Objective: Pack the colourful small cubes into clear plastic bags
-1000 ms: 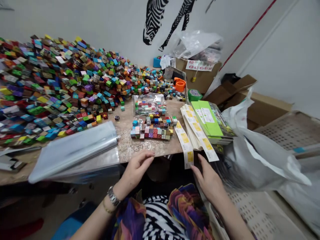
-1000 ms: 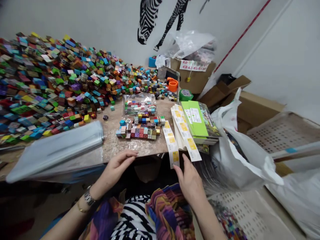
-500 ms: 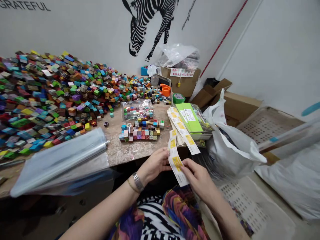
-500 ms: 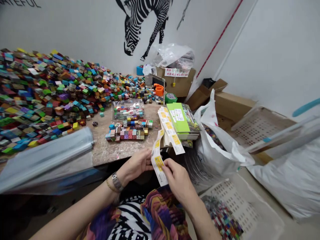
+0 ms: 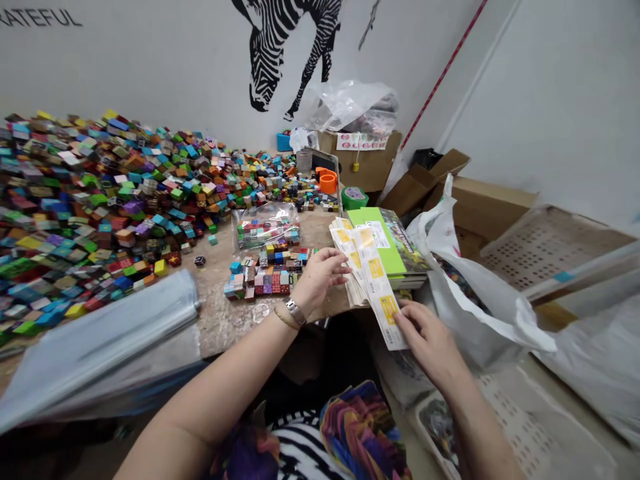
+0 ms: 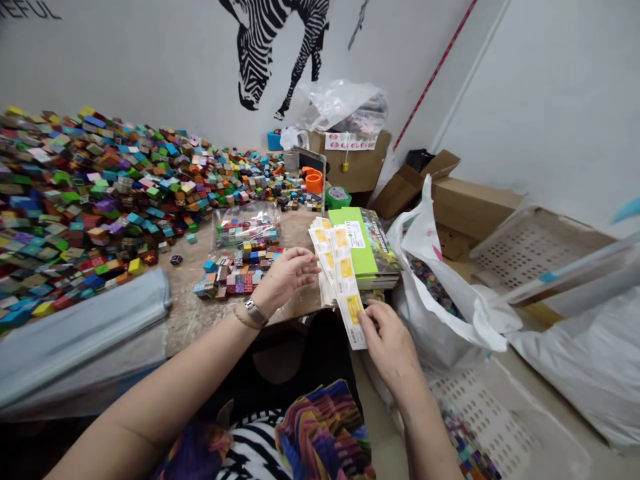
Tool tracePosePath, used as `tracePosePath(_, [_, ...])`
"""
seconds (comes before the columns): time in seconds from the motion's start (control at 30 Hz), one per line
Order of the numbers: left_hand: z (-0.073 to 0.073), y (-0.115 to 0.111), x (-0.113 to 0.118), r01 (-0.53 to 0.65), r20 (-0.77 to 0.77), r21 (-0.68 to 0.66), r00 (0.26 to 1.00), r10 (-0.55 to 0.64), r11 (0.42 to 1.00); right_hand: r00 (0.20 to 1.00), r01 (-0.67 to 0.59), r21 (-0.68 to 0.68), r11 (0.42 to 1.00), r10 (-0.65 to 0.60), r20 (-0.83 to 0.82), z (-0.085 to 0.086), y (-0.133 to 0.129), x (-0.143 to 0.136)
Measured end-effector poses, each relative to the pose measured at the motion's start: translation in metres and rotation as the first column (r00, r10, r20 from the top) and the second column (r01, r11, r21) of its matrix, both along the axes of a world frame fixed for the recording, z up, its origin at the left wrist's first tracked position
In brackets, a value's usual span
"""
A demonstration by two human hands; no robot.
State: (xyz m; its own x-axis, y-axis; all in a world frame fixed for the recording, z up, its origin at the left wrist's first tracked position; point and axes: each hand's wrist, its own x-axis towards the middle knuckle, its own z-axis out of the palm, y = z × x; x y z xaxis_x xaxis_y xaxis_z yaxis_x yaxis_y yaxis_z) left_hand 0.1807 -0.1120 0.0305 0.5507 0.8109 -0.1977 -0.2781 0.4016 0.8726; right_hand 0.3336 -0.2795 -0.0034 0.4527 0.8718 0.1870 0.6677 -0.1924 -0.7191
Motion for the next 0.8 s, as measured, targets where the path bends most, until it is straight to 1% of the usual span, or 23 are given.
tracePosePath(0.07, [-0.008,0.003,0.005,-0.026,-0.056,0.030,0.998,0.027,0.999,0.997,-0.015,-0.105,0.994,0.007,-0.077,-0.007,0.005,0.006])
tracePosePath(0.13, [-0.015,0.004,0.008,-0.041,-0.094,0.049,0.995,0.046,0.998,0.991,-0.018,-0.157,0.987,-0.004,-0.137,-0.013,0.008,0.010])
tracePosePath(0.27, [-0.020,0.010,0.017,-0.024,-0.151,0.041,0.988,0.030,0.999,0.975,0.007,-0.125,0.992,-0.035,-0.218,-0.021,0.014,0.013])
tracePosePath(0.4, [-0.018,0.023,0.029,-0.042,-0.191,0.042,0.980,0.049,0.998,0.965,0.009,-0.107,0.994,-0.037,-0.261,-0.017,0.025,0.013])
tracePosePath(0.5, [-0.015,0.035,0.038,-0.065,-0.197,0.043,0.978,0.073,0.997,0.967,0.024,-0.087,0.996,-0.045,-0.250,-0.009,0.034,0.012])
tracePosePath(0.6, [-0.014,0.045,0.047,-0.062,-0.231,0.042,0.970,0.070,0.997,0.981,0.037,-0.059,0.998,-0.048,-0.190,-0.004,0.042,0.010])
tracePosePath(0.7, [-0.014,0.054,0.056,-0.048,-0.250,0.049,0.966,0.059,0.998,0.990,0.075,-0.066,0.995,-0.082,-0.115,-0.002,0.048,0.009])
tracePosePath(0.8, [-0.014,0.061,0.064,-0.034,-0.247,0.061,0.968,0.048,0.998,0.988,0.124,-0.091,0.988,-0.131,-0.076,-0.003,0.051,0.009])
